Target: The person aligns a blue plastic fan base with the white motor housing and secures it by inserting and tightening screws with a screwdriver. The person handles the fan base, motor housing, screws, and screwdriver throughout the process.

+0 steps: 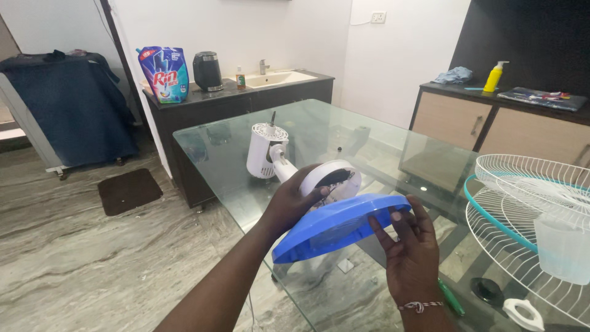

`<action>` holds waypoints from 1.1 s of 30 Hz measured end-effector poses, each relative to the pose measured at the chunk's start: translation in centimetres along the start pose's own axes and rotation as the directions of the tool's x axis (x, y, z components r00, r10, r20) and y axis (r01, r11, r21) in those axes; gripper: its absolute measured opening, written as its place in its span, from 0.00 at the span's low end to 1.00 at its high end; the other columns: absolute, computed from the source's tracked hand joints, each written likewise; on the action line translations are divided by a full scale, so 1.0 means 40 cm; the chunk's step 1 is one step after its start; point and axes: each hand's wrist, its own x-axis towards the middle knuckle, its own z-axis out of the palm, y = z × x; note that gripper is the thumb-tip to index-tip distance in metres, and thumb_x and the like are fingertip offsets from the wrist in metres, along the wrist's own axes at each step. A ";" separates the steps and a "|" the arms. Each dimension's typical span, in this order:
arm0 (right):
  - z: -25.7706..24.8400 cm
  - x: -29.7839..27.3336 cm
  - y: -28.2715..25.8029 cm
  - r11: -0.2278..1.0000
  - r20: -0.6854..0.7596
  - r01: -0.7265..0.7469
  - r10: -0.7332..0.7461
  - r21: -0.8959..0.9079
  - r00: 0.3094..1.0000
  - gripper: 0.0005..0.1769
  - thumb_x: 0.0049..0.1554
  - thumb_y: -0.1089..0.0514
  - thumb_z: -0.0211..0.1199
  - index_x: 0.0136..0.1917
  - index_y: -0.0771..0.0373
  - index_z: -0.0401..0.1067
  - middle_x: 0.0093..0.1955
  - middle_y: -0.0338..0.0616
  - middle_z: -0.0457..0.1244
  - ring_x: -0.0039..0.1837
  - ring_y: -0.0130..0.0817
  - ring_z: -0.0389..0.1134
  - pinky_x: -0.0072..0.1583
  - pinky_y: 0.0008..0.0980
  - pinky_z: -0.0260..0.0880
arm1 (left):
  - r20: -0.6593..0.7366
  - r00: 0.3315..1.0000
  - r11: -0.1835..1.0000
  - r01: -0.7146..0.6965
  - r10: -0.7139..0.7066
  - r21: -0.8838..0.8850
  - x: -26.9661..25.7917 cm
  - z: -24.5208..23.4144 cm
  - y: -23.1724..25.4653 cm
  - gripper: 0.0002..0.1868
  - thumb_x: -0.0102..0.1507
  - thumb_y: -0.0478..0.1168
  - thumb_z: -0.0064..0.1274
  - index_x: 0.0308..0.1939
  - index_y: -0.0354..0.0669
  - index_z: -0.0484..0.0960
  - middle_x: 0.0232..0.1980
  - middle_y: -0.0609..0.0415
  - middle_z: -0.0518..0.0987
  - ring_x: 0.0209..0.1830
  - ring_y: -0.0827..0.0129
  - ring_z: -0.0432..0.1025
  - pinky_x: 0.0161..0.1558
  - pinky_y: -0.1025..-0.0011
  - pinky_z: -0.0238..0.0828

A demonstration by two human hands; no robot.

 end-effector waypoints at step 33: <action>-0.015 0.135 0.090 0.816 0.060 0.043 -0.010 -0.576 0.998 0.25 0.60 0.47 0.63 0.66 0.60 0.65 0.60 0.44 0.64 0.60 0.28 0.66 0.60 0.32 0.67 | 0.079 0.913 0.866 0.404 -0.399 -0.296 -0.069 -0.104 -0.091 0.37 0.61 0.46 0.55 0.75 0.49 0.68 0.69 0.47 0.77 0.65 0.57 0.74 0.65 0.59 0.69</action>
